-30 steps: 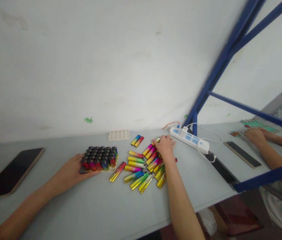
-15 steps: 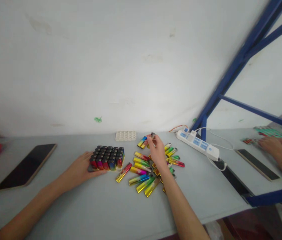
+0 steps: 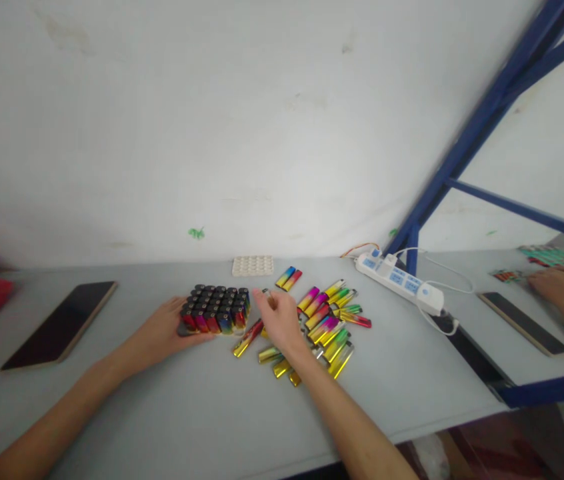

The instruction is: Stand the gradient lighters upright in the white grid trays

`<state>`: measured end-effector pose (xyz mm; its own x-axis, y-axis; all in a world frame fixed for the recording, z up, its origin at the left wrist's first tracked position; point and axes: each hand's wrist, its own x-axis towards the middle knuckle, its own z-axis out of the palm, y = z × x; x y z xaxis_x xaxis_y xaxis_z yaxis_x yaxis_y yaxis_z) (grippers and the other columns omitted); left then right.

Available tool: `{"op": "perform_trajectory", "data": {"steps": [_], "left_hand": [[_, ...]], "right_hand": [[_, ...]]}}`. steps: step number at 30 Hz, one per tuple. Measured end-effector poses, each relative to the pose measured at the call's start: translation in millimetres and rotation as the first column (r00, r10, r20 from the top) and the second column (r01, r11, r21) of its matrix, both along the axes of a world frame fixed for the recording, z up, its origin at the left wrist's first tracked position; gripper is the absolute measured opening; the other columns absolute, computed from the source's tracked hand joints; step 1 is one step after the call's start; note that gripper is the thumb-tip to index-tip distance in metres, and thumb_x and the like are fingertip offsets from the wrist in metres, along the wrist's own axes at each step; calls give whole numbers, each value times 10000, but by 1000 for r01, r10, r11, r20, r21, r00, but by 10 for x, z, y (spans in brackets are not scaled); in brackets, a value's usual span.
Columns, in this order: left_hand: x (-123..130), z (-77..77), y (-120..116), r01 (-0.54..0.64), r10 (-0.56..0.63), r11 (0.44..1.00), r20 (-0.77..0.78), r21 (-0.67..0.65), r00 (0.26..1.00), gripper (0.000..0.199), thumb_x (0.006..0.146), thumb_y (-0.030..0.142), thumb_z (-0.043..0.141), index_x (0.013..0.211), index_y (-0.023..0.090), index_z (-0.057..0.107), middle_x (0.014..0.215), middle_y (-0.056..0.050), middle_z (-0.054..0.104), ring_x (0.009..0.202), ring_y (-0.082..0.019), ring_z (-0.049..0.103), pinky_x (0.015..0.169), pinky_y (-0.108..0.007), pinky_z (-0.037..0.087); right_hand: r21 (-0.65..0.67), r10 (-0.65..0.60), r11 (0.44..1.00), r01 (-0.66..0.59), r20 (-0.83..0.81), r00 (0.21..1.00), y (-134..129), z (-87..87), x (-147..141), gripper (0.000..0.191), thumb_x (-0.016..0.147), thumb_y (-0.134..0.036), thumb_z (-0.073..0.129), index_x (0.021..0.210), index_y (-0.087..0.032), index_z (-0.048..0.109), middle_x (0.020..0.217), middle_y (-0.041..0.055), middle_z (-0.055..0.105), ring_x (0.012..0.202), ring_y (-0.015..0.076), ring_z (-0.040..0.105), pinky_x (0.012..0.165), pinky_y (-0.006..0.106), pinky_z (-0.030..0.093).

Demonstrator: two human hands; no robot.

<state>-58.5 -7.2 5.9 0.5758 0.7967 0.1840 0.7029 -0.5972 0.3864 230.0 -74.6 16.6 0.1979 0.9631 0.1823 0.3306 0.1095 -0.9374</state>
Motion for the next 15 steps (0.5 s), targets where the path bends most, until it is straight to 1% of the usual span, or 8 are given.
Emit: {"op": "perform_trajectory", "data": {"steps": [4, 7, 10, 12, 15], "left_hand": [[-20, -6, 20, 1, -1, 1000, 12, 17, 1000, 637, 855, 750, 841, 1226, 236, 786, 1287, -127, 837, 1204, -376, 761, 1154, -544, 578], [-29, 0, 22, 16, -16, 1000, 17, 23, 1000, 601, 873, 736, 835, 1218, 246, 791, 1280, -118, 838, 1199, -366, 764, 1140, -530, 585], [-24, 10, 18, 16, -16, 1000, 3, 15, 1000, 588, 881, 718, 839, 1216, 237, 793, 1260, -120, 840, 1171, -366, 770, 1114, -537, 594], [-16, 15, 11, 12, -12, 1000, -4, 6, 1000, 590, 871, 701, 858, 1223, 233, 790, 1258, -125, 839, 1174, -370, 772, 1106, -533, 597], [-3, 23, -8, 5, -5, 1000, 4, 14, 1000, 594, 874, 670, 876, 1264, 233, 773, 1299, -130, 831, 1221, -370, 764, 1132, -521, 586]], "right_hand": [[-16, -57, 998, 58, 57, 997, 5, 38, -22, 536, 957, -632, 530, 586, -280, 369, 559, -45, 408, 583, 140, 391, 589, 307, 285], [16, -57, 998, 56, 81, 995, 3, 70, -11, 499, 963, -627, 526, 636, -278, 384, 592, -47, 433, 606, 147, 414, 615, 309, 306], [59, 27, 998, -31, 74, 997, -33, 130, 30, 454, 1048, -649, 508, 800, -270, 484, 659, -60, 469, 633, 161, 454, 630, 300, 344], [95, 117, 988, -125, 89, 989, -73, 195, 69, 403, 1119, -616, 466, 916, -272, 519, 715, -56, 513, 670, 174, 502, 652, 299, 380], [202, 211, 945, -257, 223, 952, -142, 311, 125, 390, 1172, -559, 459, 943, -260, 561, 848, -2, 606, 816, 199, 586, 764, 319, 451]]}}
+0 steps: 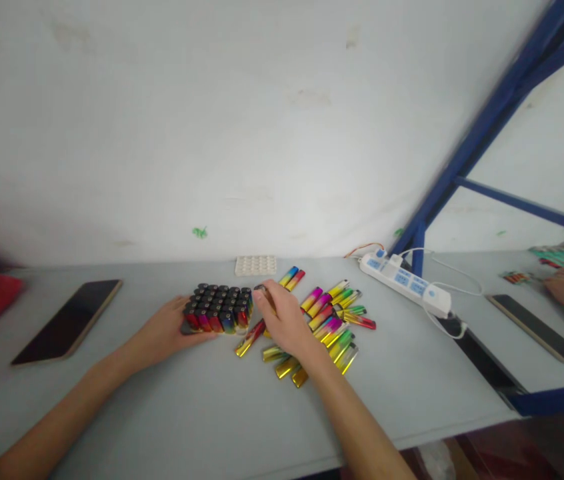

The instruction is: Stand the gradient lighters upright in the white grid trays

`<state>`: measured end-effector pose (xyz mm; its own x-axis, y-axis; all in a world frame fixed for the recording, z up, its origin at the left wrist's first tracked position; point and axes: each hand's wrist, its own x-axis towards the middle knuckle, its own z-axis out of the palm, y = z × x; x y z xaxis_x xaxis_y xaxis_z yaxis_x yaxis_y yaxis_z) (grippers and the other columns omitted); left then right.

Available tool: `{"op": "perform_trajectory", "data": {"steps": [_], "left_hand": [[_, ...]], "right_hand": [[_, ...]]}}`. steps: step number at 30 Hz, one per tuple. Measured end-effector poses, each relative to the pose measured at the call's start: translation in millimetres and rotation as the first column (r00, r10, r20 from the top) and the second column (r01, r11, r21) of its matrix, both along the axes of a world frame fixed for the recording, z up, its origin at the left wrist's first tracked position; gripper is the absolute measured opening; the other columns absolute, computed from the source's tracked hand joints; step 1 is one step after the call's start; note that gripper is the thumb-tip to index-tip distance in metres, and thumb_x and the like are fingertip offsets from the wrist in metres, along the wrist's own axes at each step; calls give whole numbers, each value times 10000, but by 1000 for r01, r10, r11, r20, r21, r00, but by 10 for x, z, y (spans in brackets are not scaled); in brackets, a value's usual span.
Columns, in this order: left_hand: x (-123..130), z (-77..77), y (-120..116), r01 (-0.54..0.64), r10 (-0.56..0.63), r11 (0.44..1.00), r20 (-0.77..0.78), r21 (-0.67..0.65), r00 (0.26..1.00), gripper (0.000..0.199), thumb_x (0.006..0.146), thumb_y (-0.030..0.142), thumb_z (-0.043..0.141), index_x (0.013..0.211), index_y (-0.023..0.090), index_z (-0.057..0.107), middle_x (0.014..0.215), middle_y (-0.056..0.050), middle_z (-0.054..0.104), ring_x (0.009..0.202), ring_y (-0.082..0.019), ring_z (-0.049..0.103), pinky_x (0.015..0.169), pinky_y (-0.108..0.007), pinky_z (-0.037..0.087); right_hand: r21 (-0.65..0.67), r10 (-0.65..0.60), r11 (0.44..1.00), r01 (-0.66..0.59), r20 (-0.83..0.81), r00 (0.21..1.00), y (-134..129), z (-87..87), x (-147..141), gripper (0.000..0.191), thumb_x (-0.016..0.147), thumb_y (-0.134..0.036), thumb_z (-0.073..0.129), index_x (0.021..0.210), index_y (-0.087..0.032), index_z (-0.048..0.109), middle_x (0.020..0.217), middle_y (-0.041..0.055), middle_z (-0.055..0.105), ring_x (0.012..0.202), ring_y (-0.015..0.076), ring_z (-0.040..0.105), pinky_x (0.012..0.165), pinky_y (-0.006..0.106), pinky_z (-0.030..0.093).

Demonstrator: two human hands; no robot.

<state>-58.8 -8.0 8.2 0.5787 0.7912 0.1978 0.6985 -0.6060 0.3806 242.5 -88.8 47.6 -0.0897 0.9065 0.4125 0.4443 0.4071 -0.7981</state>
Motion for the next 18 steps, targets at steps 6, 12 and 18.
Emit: {"op": "perform_trajectory", "data": {"steps": [6, 12, 18], "left_hand": [[31, 36, -49, 8, -8, 1000, 14, -8, 1000, 582, 882, 672, 880, 1253, 239, 767, 1310, -126, 827, 1225, -364, 758, 1140, -518, 577], [52, 42, -76, -6, 7, 1000, 18, -22, 1000, 585, 877, 688, 876, 1246, 247, 768, 1294, -118, 829, 1219, -372, 754, 1152, -521, 562], [63, 45, -94, -12, 13, 1000, 29, -17, 1000, 582, 868, 682, 891, 1226, 244, 755, 1284, -118, 826, 1200, -362, 756, 1133, -500, 572]], "right_hand": [[24, 105, 994, -111, 159, 982, -101, 137, 29, 482, 1156, -594, 565, 814, -254, 563, 735, -19, 565, 692, 179, 529, 693, 303, 406], [-103, 203, 976, -190, 141, 969, -88, 76, -10, 499, 1105, -699, 622, 890, -259, 719, 765, 17, 710, 685, 204, 625, 691, 300, 436], [-114, 248, 967, -226, 242, 938, -65, -26, 33, 504, 1123, -691, 605, 952, -252, 782, 867, 62, 779, 786, 229, 692, 754, 315, 473]]}}
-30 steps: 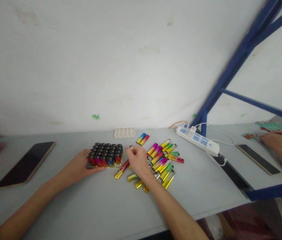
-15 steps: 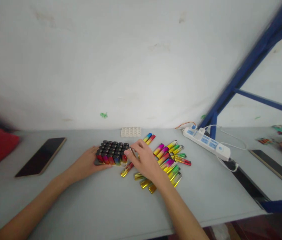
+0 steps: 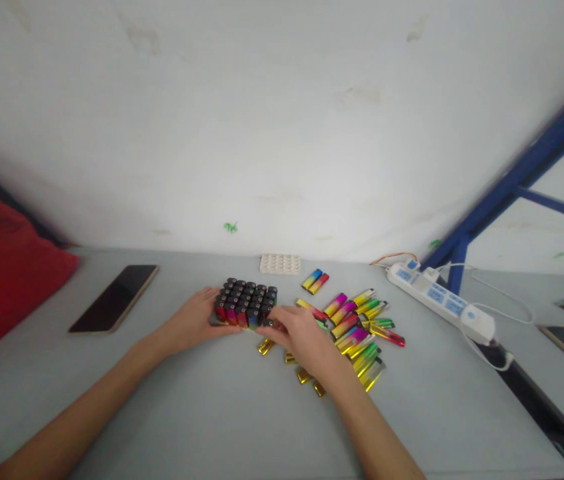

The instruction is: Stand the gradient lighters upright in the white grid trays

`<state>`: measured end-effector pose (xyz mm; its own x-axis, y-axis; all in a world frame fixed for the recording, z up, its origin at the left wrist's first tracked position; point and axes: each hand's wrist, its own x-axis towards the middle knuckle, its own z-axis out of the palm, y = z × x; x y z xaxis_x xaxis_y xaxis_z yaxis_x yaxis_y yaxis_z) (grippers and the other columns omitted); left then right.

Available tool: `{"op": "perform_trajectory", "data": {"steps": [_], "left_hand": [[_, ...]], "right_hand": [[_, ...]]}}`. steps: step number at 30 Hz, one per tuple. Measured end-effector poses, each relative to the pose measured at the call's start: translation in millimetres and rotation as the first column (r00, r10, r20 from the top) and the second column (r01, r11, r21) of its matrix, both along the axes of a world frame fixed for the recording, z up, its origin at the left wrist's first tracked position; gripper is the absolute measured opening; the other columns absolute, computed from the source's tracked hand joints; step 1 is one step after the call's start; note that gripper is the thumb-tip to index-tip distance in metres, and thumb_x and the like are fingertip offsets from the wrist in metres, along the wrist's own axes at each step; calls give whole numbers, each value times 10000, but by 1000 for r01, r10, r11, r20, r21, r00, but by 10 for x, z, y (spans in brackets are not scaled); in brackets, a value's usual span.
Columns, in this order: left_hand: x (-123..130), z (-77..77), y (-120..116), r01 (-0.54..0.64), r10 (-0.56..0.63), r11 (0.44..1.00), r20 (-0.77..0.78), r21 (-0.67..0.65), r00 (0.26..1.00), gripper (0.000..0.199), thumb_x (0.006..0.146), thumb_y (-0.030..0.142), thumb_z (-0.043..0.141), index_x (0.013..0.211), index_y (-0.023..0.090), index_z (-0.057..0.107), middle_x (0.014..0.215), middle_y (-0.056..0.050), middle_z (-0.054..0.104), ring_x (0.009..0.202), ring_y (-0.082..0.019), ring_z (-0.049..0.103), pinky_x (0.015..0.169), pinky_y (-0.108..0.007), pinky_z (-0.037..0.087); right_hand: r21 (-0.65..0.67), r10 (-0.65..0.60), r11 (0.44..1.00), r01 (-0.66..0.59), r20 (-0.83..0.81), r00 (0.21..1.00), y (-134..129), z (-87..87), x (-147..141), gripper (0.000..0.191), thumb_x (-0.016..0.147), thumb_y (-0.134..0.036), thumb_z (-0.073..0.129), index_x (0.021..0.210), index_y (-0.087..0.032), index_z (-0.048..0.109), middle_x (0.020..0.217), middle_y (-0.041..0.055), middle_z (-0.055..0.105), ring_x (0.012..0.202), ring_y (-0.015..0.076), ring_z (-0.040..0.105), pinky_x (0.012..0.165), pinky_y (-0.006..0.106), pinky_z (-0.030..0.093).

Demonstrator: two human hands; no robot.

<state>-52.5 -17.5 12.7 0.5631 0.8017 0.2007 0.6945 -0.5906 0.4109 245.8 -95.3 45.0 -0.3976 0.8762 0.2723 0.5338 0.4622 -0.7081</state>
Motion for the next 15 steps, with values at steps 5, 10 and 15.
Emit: {"op": "perform_trajectory", "data": {"steps": [5, 10, 15], "left_hand": [[10, -3, -3, 1, -1, 1000, 12, -3, 1000, 594, 867, 689, 888, 1249, 251, 761, 1306, -121, 824, 1221, -368, 755, 1158, -516, 561], [29, -27, 8, 3, -3, 1000, 44, -15, 999, 586, 846, 668, 914, 1243, 262, 771, 1290, -115, 833, 1217, -366, 764, 1162, -507, 555], [66, 39, 13, -35, 36, 999, 26, -35, 999, 675, 786, 733, 928, 1220, 239, 774, 1264, -132, 836, 1205, -398, 767, 1103, -504, 584]], "right_hand": [[51, -13, 999, 6, 131, 991, 71, -54, -24, 534, 1131, -688, 594, 881, -248, 762, 787, 54, 747, 703, 212, 653, 707, 311, 431], [103, -144, 986, 129, 154, 977, 96, -115, -43, 642, 992, -767, 759, 635, -244, 655, 627, 31, 664, 585, 184, 538, 629, 316, 357], [254, -263, 930, 265, -43, 964, 332, 43, 189, 602, 1129, -619, 601, 673, -236, 692, 620, 5, 620, 595, 179, 525, 657, 318, 416]]}}
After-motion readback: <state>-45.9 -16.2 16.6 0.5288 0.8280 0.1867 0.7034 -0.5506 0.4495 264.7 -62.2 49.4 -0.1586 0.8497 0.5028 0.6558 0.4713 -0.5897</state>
